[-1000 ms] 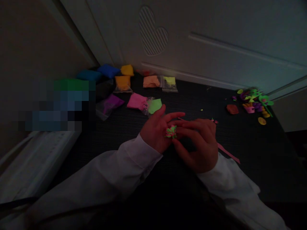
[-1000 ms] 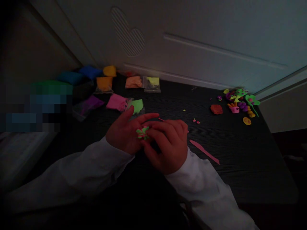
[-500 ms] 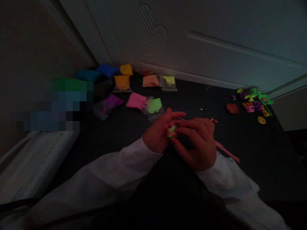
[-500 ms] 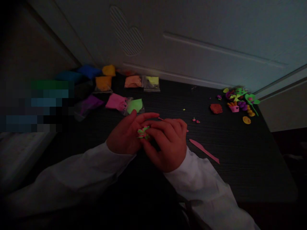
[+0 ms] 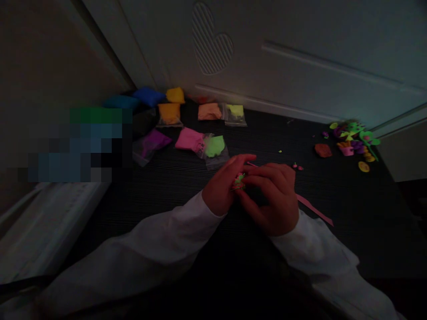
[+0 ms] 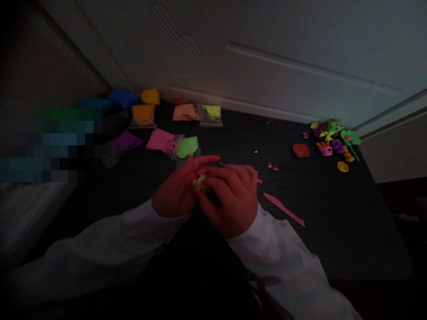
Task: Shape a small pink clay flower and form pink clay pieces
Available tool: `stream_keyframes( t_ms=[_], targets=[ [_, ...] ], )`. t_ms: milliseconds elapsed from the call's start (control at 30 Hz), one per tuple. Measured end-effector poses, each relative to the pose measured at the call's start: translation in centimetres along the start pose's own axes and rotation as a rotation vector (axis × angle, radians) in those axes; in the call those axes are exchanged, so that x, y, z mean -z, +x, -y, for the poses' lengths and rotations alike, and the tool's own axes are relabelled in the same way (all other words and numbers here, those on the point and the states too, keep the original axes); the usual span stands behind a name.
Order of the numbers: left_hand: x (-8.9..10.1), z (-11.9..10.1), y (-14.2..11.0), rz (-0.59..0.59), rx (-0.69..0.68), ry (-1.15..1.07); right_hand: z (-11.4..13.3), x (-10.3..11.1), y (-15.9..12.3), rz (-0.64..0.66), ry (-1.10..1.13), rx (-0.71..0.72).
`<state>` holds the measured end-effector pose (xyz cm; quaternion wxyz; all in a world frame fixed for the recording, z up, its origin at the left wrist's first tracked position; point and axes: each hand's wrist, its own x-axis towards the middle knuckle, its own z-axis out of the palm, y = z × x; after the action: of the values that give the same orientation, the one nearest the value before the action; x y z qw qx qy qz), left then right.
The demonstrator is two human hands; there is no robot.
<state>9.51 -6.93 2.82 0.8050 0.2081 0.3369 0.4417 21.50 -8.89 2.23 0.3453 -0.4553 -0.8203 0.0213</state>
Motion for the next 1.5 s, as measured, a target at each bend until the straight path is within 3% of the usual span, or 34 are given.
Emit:
stream_keyframes(
  t_ms=[267,533,767,900,1267,1500],
  targets=[
    [-0.1,-1.1,0.1,-0.035,0.131,-0.197,-0.2,0.0,-0.1,0.033,-0.02,0.011],
    [0.1,-1.0,0.4,-0.019,0.168,-0.27,-0.4,-0.1,0.0,0.062,-0.031,-0.008],
    [0.4,-0.6,0.4,0.022,0.131,-0.248,-0.8,0.2,0.0,0.047,0.032,-0.058],
    [0.5,-0.4,0.3,0.016,0.116,-0.226,-1.2,0.3,0.1,0.018,0.098,-0.162],
    [1.0,0.3,0.9,-0.073,0.026,-0.098,-2.6,0.1,0.3,-0.068,0.235,-0.294],
    [1.6,-0.5,1.2,-0.058,0.218,-0.208,-3.3,0.0,0.2,-0.122,0.28,-0.359]
  ],
)
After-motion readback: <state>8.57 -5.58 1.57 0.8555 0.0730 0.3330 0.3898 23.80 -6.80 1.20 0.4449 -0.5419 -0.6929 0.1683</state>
